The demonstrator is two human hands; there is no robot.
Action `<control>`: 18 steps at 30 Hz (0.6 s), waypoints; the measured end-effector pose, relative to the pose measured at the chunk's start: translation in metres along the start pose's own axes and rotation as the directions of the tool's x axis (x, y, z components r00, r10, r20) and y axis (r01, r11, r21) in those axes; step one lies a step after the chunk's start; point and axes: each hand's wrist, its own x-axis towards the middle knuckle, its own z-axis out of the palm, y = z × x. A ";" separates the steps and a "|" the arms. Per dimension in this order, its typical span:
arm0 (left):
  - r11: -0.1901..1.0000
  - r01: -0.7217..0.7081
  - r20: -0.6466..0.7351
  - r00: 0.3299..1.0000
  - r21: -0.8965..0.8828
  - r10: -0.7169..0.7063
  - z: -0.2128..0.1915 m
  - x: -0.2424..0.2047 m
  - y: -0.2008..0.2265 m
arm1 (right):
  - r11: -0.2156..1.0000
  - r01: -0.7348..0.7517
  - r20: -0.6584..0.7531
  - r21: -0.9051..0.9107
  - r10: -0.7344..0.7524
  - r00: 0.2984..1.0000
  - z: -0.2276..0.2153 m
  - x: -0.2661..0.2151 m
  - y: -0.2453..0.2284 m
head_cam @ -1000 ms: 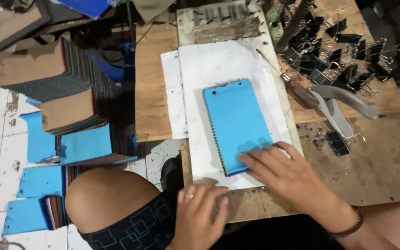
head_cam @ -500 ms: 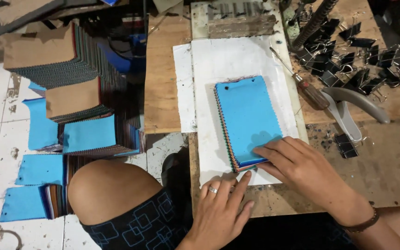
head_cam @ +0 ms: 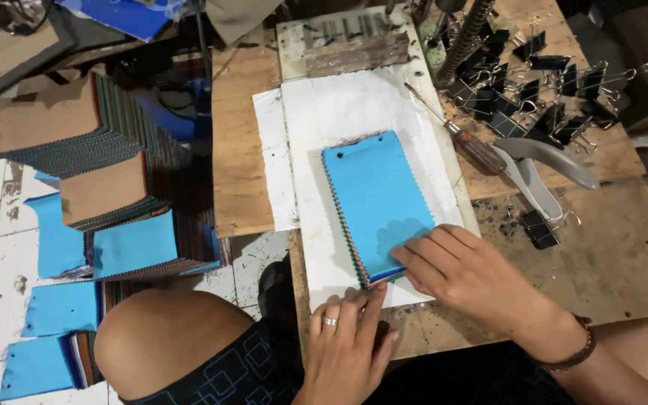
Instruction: The person uses a drill press to punch holes in stacks of colored paper and then staples the edges to assemble notebooks. They handle multiple stacks, aligning them under the drill and using a stapler to secure the pages.
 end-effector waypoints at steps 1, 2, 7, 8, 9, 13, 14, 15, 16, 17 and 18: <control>1.000 0.002 -0.012 1.000 0.031 -0.001 0.002 -0.002 0.000 | 1.000 0.014 -0.020 -0.001 -0.014 1.000 -0.001 0.000 0.001; 1.000 0.001 -0.011 1.000 0.031 -0.001 0.003 -0.002 0.000 | 1.000 0.013 -0.020 -0.001 -0.013 1.000 0.000 0.000 0.000; 0.876 0.209 -0.047 0.966 -0.436 -0.254 0.001 -0.006 -0.004 | 0.828 -0.306 0.143 0.470 0.271 0.952 -0.018 0.001 0.001; 0.875 0.209 -0.044 0.966 -0.437 -0.253 -0.010 0.003 -0.006 | 0.827 -0.309 0.146 0.470 0.273 0.951 -0.022 0.001 0.006; 0.659 0.410 0.123 0.891 -0.631 -0.437 -0.021 0.011 -0.008 | 0.641 -0.603 0.290 0.474 0.533 0.795 -0.027 0.001 0.011; 0.062 0.727 0.564 0.580 -0.683 -0.587 -0.029 0.038 -0.027 | 0.210 -0.970 0.799 0.122 0.559 0.222 -0.048 0.037 0.018; 0.067 0.724 0.562 0.587 -0.687 -0.583 -0.031 0.043 -0.028 | 0.209 -0.970 0.795 0.122 0.565 0.221 -0.032 0.029 0.019; 0.097 0.744 0.579 0.588 -0.661 -0.564 -0.034 0.047 -0.029 | 0.162 -0.967 0.784 0.196 0.567 0.254 -0.017 0.021 0.021; 0.124 0.764 0.598 0.584 -0.633 -0.548 -0.036 0.050 -0.029 | 0.117 -0.956 0.773 0.268 0.566 0.286 -0.001 0.013 0.022; 0.125 0.763 0.597 0.586 -0.635 -0.548 -0.033 0.050 -0.032 | 0.118 -0.956 0.772 0.268 0.568 0.287 -0.008 0.022 0.023; 0.060 0.719 0.594 0.615 -0.692 -0.519 -0.030 0.048 -0.034 | 0.061 -0.977 0.812 0.204 0.547 0.204 -0.015 0.030 0.022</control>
